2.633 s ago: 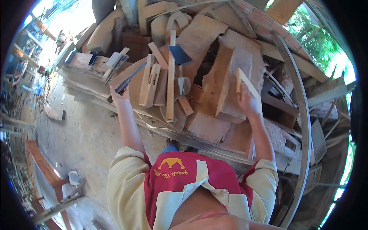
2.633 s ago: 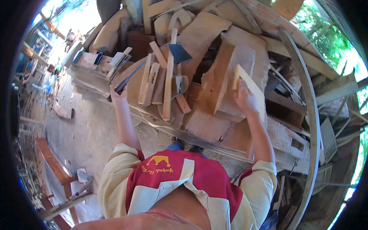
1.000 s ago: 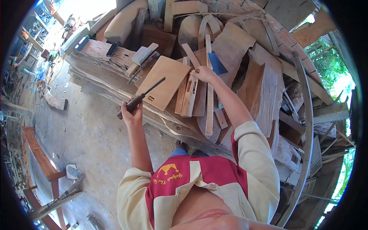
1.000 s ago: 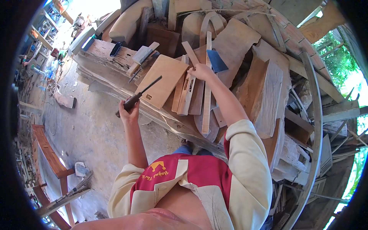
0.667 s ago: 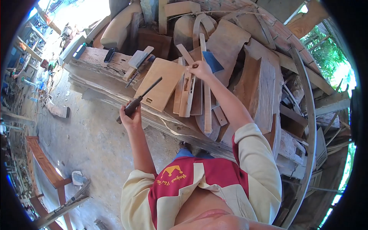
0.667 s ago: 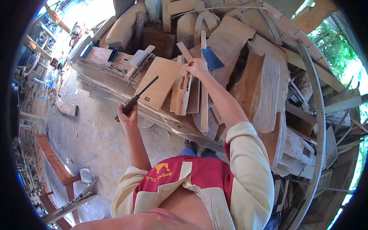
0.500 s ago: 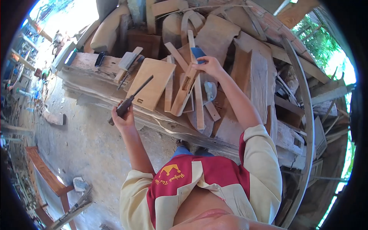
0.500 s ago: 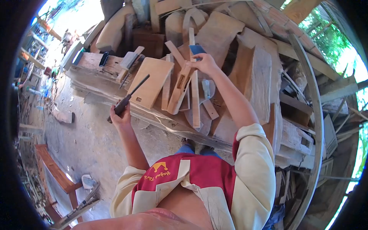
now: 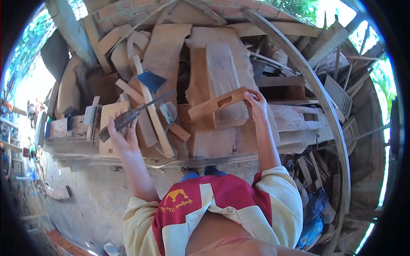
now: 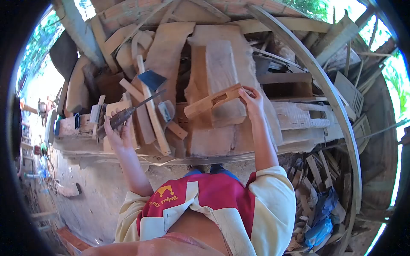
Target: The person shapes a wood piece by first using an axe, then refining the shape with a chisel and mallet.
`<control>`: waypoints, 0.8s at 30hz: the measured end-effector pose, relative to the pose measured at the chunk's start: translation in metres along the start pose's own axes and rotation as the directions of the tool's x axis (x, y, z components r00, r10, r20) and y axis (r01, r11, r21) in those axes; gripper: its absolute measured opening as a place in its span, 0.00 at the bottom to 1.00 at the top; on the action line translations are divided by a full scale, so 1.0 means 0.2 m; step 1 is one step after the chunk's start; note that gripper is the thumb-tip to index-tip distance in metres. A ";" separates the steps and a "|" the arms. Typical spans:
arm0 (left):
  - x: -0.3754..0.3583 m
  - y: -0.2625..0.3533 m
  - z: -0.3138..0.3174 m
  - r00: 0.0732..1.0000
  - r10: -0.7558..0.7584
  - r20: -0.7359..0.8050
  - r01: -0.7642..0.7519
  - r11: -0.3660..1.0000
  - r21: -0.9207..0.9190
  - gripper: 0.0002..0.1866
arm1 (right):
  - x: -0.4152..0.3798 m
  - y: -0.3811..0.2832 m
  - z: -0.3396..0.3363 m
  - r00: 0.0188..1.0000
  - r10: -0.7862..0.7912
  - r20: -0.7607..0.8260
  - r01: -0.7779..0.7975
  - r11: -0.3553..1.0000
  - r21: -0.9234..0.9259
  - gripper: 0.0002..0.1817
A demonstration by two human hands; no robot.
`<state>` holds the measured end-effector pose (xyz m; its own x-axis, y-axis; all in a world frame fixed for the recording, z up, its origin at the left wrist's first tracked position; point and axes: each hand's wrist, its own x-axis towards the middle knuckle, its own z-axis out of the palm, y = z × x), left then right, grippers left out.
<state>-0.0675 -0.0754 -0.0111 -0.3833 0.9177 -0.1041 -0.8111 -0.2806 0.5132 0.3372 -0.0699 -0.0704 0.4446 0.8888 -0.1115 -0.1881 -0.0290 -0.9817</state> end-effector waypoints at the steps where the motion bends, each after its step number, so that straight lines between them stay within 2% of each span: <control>1: -0.02 -0.07 0.06 1.000 -0.025 -0.008 0.026 0.999 0.030 0.11 | -0.01 0.03 -0.07 0.999 0.011 -0.041 -0.009 0.999 0.046 0.19; 3: -0.07 -0.20 0.20 0.997 -0.065 0.048 0.061 0.995 0.073 0.10 | -0.03 0.07 -0.18 0.997 0.037 -0.073 -0.033 0.998 0.055 0.18; 5: -0.09 -0.33 0.27 0.976 -0.062 0.210 0.051 0.997 0.058 0.09 | -0.04 0.09 -0.25 0.985 0.098 -0.144 -0.091 0.994 0.053 0.17; 6: -0.12 -0.39 0.31 0.975 -0.070 0.212 0.056 0.996 0.069 0.09 | -0.02 0.12 -0.29 0.976 0.100 -0.195 -0.091 0.994 0.057 0.17; 8: -0.17 -0.49 0.41 0.908 0.018 0.420 -0.101 0.979 0.177 0.11 | 0.01 0.15 -0.36 0.973 0.110 -0.204 -0.103 0.994 0.046 0.18; 10: -0.22 -0.55 0.49 0.877 0.023 0.480 -0.135 0.970 0.201 0.11 | 0.00 0.15 -0.39 0.969 0.121 -0.215 -0.114 0.993 0.043 0.18; 12: -0.28 -0.61 0.58 0.814 0.030 0.580 -0.189 0.958 0.216 0.12 | -0.02 0.14 -0.40 0.988 0.097 -0.119 -0.099 0.995 -0.006 0.20; 13: -0.30 -0.64 0.62 0.812 0.021 0.584 -0.185 0.957 0.223 0.12 | -0.02 0.15 -0.41 0.987 0.102 -0.126 -0.103 0.995 0.002 0.20; 15: -0.32 -0.69 0.66 0.728 -0.015 0.686 -0.232 0.935 0.267 0.15 | -0.01 0.17 -0.41 0.991 0.067 -0.111 -0.077 0.994 -0.083 0.21; 17: -0.33 -0.75 0.69 0.733 -0.051 0.679 -0.204 0.935 0.290 0.17 | -0.02 0.16 -0.41 0.992 0.070 -0.104 -0.081 0.991 -0.108 0.20; 19: -0.31 -0.80 0.72 0.671 -0.126 0.731 -0.247 0.891 0.381 0.15 | -0.04 0.17 -0.41 0.993 0.102 -0.054 -0.106 0.991 -0.083 0.20; 21: -0.31 -0.85 0.74 0.667 -0.149 0.730 -0.250 0.879 0.407 0.13 | -0.04 0.20 -0.43 0.996 0.076 -0.050 -0.081 0.990 -0.117 0.20; 23: -0.29 -0.90 0.74 0.592 -0.167 0.789 -0.380 0.805 0.456 0.13 | -0.05 0.21 -0.45 0.998 0.051 -0.041 -0.057 0.987 -0.153 0.20; 24: -0.30 -0.90 0.75 0.584 -0.190 0.789 -0.374 0.800 0.469 0.12 | -0.07 0.19 -0.46 0.998 0.049 -0.033 -0.053 0.987 -0.149 0.20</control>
<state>0.1682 -0.0367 0.0303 0.2786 0.8113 0.5141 -0.2981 -0.4358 0.8492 0.4041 -0.1264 -0.1205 0.4633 0.8709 -0.1640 -0.0788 -0.1438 -0.9865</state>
